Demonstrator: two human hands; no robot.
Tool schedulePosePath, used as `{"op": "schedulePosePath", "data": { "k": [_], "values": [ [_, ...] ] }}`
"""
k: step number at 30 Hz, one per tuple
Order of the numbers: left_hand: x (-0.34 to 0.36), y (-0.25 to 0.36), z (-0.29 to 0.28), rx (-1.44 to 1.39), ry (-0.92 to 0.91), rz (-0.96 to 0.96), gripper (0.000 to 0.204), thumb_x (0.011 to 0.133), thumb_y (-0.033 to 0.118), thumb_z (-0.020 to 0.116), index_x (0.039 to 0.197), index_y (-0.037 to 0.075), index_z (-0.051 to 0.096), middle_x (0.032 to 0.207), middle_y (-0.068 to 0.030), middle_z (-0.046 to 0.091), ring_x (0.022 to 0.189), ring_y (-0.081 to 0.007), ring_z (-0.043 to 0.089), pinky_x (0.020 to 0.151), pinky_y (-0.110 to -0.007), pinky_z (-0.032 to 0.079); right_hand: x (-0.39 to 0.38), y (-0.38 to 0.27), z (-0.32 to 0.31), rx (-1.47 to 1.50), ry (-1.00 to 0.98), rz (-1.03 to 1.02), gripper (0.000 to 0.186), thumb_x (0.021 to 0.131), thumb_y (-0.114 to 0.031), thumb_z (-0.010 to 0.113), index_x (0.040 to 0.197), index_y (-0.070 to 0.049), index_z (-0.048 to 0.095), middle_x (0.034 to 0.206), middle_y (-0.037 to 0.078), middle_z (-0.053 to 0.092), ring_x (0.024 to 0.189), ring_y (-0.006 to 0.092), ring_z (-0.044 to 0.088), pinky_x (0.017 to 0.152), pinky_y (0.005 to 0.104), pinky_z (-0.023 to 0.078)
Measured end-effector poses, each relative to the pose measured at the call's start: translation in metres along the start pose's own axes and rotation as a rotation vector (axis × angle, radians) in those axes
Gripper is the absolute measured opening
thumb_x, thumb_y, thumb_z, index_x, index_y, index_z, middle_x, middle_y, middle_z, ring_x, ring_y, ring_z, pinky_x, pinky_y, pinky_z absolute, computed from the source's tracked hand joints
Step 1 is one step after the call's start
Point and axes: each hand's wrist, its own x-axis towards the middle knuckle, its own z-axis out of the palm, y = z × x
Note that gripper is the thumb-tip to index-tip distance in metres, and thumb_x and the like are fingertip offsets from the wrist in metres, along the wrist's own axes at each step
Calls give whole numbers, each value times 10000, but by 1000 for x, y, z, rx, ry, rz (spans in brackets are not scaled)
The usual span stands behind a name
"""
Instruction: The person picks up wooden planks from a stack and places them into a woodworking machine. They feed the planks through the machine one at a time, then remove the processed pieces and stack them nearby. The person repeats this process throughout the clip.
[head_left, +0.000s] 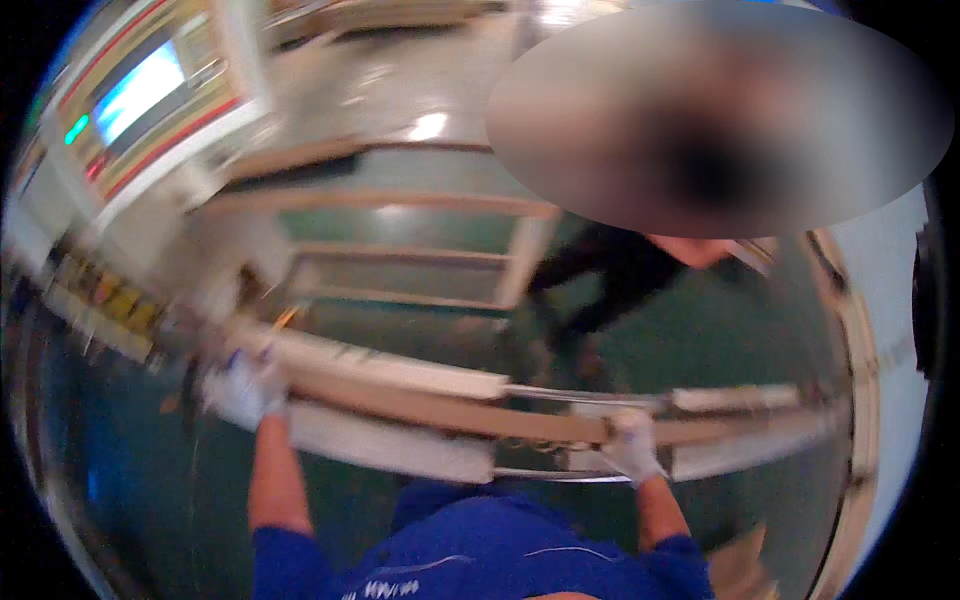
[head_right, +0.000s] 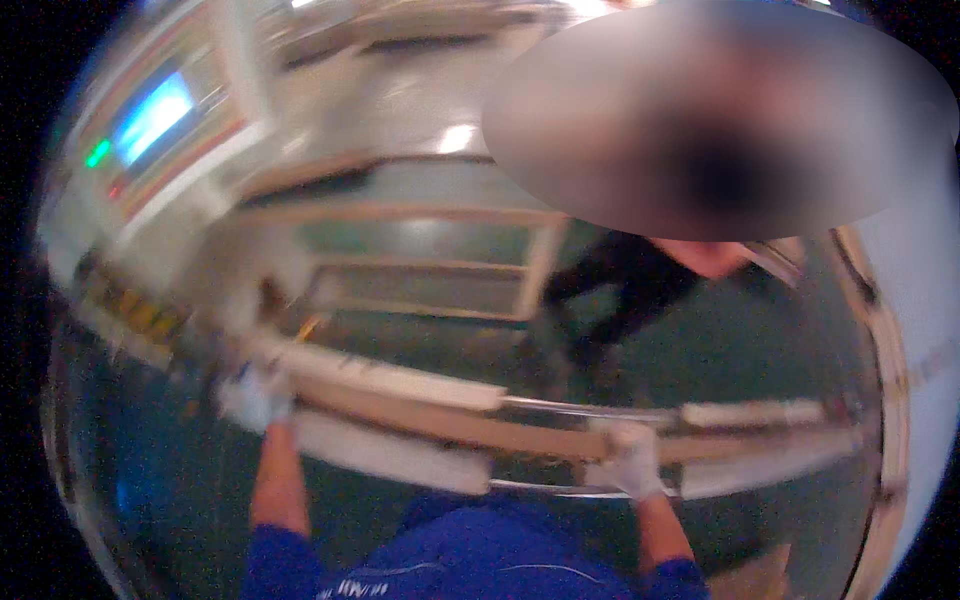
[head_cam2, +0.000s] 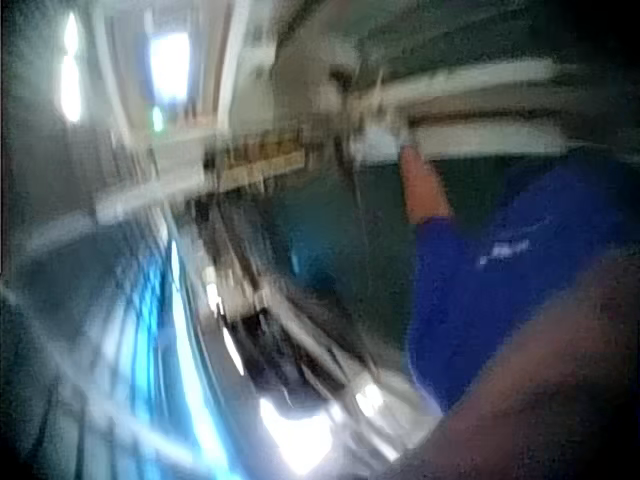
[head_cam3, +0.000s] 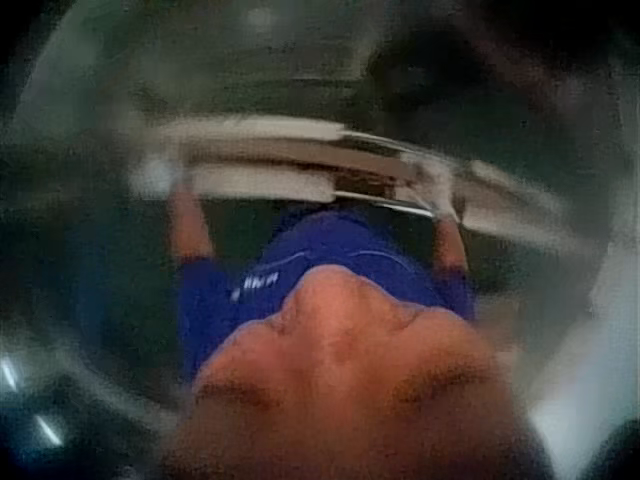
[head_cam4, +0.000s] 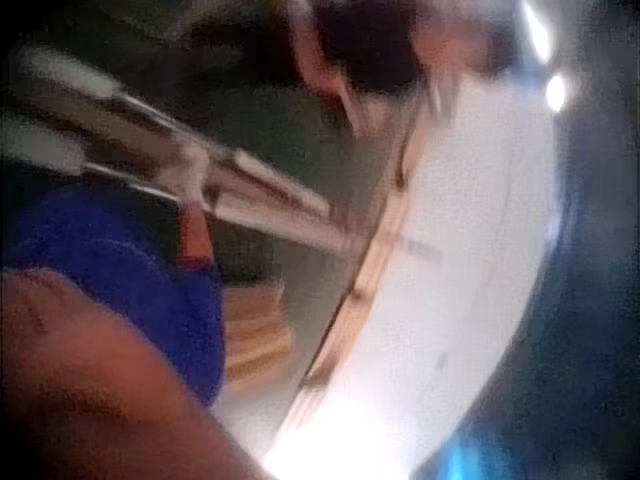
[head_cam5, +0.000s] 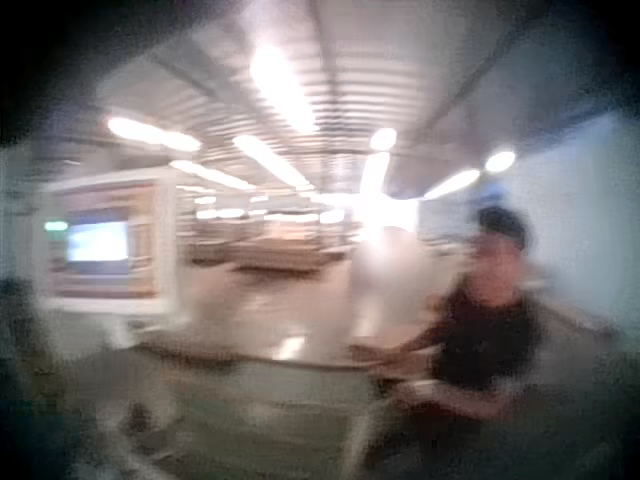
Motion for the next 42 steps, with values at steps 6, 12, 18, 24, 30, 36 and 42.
{"op": "schedulePosePath", "data": {
  "k": [6, 12, 18, 24, 30, 36, 42],
  "values": [
    [-20, 33, -45, 374, 11, -166, 715, 989, 518, 697, 1426, -42, 613, 1535, -229, 555, 1399, -400, 523, 1185, -496, 412, 6, 1, 7, -75, -120, 19, 605, 692, -272, 821, 1265, -154, 669, 1302, 145, 642, 1286, 385, 566, 1128, 550, 425],
    [-18, 30, -68, 405, 39, -208, 704, 983, 508, 702, 1433, -28, 617, 1535, -225, 557, 1411, -396, 517, 1190, -491, 405, 15, -22, -37, 16, -42, -2, 706, 703, -399, 850, 1325, -126, 656, 1456, 196, 587, 1407, 426, 497, 1216, 569, 349],
    [-19, 38, -60, 464, 25, -194, 675, 994, 510, 686, 1420, -11, 631, 1531, -217, 563, 1412, -383, 519, 1187, -487, 408, -72, 112, -10, -157, 492, 501, 687, 851, -415, 771, 1405, -50, 593, 1433, 262, 570, 1332, 471, 523, 1130, 606, 407],
    [-13, 33, -59, 502, -42, -197, 651, 1033, 497, 615, 1482, 26, 581, 1570, -211, 526, 1452, -392, 482, 1216, -491, 373, -97, 144, 2, -175, 608, 702, 671, 928, -348, 723, 1483, -40, 506, 1556, 251, 462, 1410, 492, 429, 1177, 609, 359],
    [-30, 9, -75, 560, -188, -61, 685, 1075, 457, 536, 1609, 45, 418, 1676, -215, 383, 1539, -374, 371, 1255, -520, 295, -84, 132, 8, -120, 632, 1038, 772, 993, -447, 637, 1597, -37, 385, 1617, 237, 431, 1469, 498, 378, 1242, 589, 276],
    [-56, 50, -74, 597, -168, -86, 721, 1082, 516, 498, 1588, 7, 434, 1652, -270, 388, 1523, -416, 382, 1239, -518, 321, -93, 143, 15, -150, 548, 1192, 832, 1020, -530, 556, 1641, -28, 323, 1613, 219, 468, 1503, 475, 365, 1275, 544, 237],
    [-65, 40, -77, 578, -98, -129, 718, 1073, 543, 504, 1556, 12, 480, 1558, -273, 500, 1444, -425, 465, 1202, -528, 367, -85, 140, 11, -177, 534, 1214, 844, 1005, -560, 564, 1629, -34, 350, 1558, 242, 522, 1475, 470, 413, 1261, 551, 266]
  ]
}}
